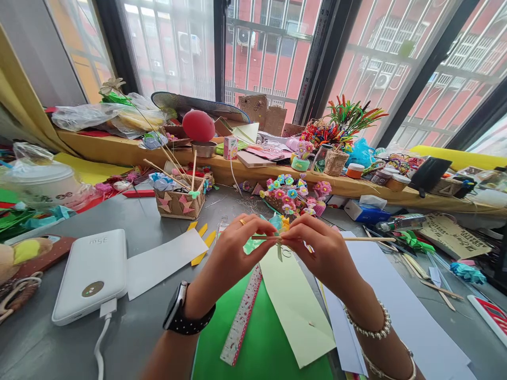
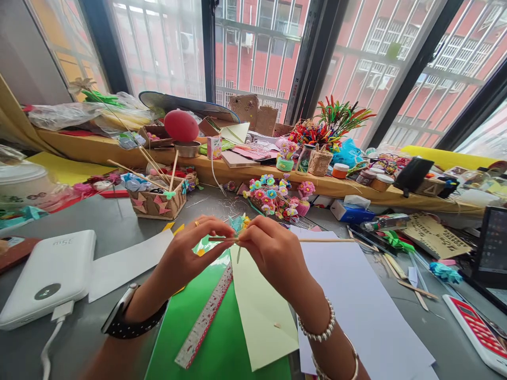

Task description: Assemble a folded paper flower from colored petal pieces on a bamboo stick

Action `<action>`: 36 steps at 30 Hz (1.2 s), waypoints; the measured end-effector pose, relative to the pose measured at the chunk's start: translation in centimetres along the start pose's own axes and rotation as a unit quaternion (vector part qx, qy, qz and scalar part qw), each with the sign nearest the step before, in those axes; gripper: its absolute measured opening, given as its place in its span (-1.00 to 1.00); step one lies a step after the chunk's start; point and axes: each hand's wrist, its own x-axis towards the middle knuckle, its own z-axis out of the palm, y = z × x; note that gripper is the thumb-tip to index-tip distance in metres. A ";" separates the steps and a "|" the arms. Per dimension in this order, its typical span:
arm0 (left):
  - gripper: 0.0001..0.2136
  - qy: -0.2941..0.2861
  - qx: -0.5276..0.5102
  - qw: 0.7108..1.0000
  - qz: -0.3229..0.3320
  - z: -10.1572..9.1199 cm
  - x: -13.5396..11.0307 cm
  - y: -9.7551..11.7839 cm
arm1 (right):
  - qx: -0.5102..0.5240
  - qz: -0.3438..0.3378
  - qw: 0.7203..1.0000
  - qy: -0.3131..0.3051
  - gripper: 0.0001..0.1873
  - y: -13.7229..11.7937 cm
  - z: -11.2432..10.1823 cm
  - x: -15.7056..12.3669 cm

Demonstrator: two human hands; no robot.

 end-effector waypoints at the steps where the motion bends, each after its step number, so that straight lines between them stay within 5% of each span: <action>1: -0.95 -0.003 0.003 1.000 -0.002 0.0 0.0 0.0 | -0.001 -0.003 1.000 0.003 -0.91 0.0 0.0 0.0; 16: -0.91 -0.037 -0.009 0.999 -0.020 -0.5 0.0 -0.5 | -0.049 -0.043 0.998 -0.006 -0.83 0.1 0.5 -0.1; 23: -0.91 0.009 0.041 0.999 -0.008 0.2 0.1 -0.7 | 0.061 0.064 0.994 -0.058 -0.93 0.2 0.2 0.1; 28: -0.89 0.043 0.100 0.993 0.046 0.5 0.1 -0.3 | 0.146 0.153 0.974 -0.076 -0.82 0.4 -0.1 0.1; 36: -0.91 0.052 0.168 0.979 0.104 0.7 0.1 -0.1 | 0.195 0.209 0.954 -0.089 -0.79 1.2 0.0 0.2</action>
